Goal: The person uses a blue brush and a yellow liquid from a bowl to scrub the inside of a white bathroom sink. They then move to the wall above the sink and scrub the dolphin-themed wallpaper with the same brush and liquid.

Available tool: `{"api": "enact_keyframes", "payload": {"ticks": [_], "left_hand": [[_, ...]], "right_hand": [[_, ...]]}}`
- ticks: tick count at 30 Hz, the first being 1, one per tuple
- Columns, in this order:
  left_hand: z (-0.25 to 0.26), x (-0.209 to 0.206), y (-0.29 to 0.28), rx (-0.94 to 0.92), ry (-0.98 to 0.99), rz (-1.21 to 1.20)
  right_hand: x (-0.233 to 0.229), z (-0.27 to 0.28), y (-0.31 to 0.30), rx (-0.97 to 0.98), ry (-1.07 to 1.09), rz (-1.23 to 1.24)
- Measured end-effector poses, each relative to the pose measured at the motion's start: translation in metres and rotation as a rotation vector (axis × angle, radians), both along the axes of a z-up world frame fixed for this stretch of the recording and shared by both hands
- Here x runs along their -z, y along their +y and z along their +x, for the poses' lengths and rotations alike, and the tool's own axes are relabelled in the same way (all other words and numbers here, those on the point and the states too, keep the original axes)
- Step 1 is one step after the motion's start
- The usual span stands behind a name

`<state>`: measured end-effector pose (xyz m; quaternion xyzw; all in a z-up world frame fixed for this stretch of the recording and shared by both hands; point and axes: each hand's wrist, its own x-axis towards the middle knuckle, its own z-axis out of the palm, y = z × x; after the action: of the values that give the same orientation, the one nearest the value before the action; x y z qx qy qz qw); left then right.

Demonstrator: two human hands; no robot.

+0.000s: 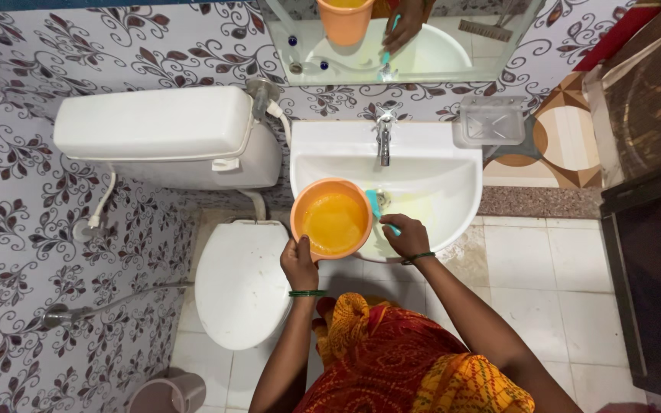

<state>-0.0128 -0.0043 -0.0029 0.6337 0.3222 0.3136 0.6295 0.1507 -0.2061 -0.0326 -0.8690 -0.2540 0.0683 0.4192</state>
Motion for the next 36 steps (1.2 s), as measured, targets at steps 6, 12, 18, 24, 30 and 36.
{"api": "enact_keyframes", "payload": {"ticks": [6,12,18,24,30,36], "left_hand": [[0.002,0.012,0.004,-0.022,-0.028,-0.009],[0.002,0.004,0.002,-0.01,-0.015,-0.035],[0.007,-0.005,0.002,0.012,-0.032,-0.062],[0.008,-0.017,0.0,0.033,-0.006,-0.114],[0.002,-0.023,0.0,0.018,0.087,-0.107],[0.004,-0.016,0.002,0.02,0.033,-0.134]], "right_hand": [[-0.059,-0.039,-0.026,-0.178,0.108,-0.167],[-0.042,-0.027,-0.005,-0.156,0.119,-0.209],[-0.004,0.0,0.003,-0.091,0.212,-0.08],[-0.059,-0.019,-0.07,-0.022,0.084,-0.491],[-0.006,0.035,-0.052,0.116,0.156,0.004],[-0.077,-0.035,-0.031,-0.198,0.184,-0.46]]}}
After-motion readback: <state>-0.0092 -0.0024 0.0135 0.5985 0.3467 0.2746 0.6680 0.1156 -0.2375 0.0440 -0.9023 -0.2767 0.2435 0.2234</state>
